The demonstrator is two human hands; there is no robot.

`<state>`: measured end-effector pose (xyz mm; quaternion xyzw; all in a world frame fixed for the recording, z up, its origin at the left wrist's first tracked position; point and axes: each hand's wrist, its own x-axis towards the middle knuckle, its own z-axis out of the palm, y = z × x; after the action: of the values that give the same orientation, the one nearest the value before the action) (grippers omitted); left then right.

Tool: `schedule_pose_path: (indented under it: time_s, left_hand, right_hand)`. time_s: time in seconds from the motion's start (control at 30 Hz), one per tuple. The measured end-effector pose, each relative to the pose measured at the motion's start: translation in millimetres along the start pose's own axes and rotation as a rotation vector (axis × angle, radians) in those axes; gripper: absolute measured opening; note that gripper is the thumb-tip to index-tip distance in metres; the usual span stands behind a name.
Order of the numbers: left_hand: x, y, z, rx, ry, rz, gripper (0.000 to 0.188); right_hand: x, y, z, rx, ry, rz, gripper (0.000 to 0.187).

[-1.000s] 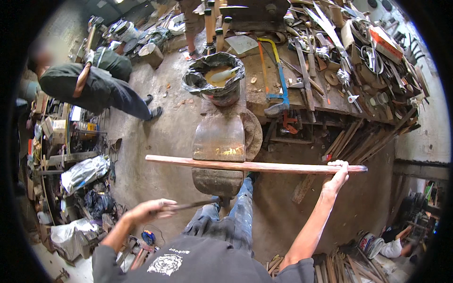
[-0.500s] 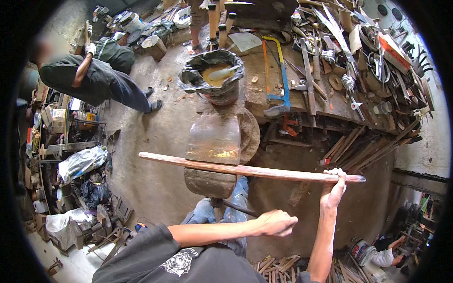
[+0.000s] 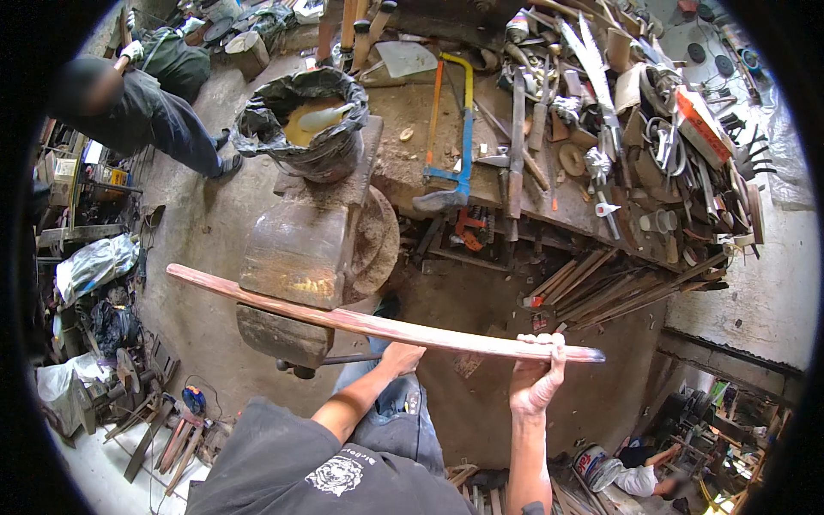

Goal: The person applies glue from a white tube along the edge of a long wooden stick clamped in a vise. They repeatedly squeeze the tube, spread the glue with a finger, and reposition the stick to cover additional sections. The person also briefly wipes the stick with a cloth and inspects the glued edge.

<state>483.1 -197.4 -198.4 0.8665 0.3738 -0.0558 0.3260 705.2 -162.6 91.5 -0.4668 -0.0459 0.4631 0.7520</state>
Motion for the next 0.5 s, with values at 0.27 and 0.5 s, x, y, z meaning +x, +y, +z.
schedule_pose_path:
  time_s: [0.27, 0.5]
  left_hand:
    - [20.4, 101.5, -82.7, -1.301, 0.073, -0.275, 0.087]
    - [59.7, 227.2, -212.0, -2.528, 0.909, 0.159, 0.021]
  right_hand:
    - [13.1, 4.7, -24.1, 0.056, -0.144, 0.07, 0.026]
    - [21.3, 6.7, -36.0, 0.098, -0.319, 0.093, 0.021]
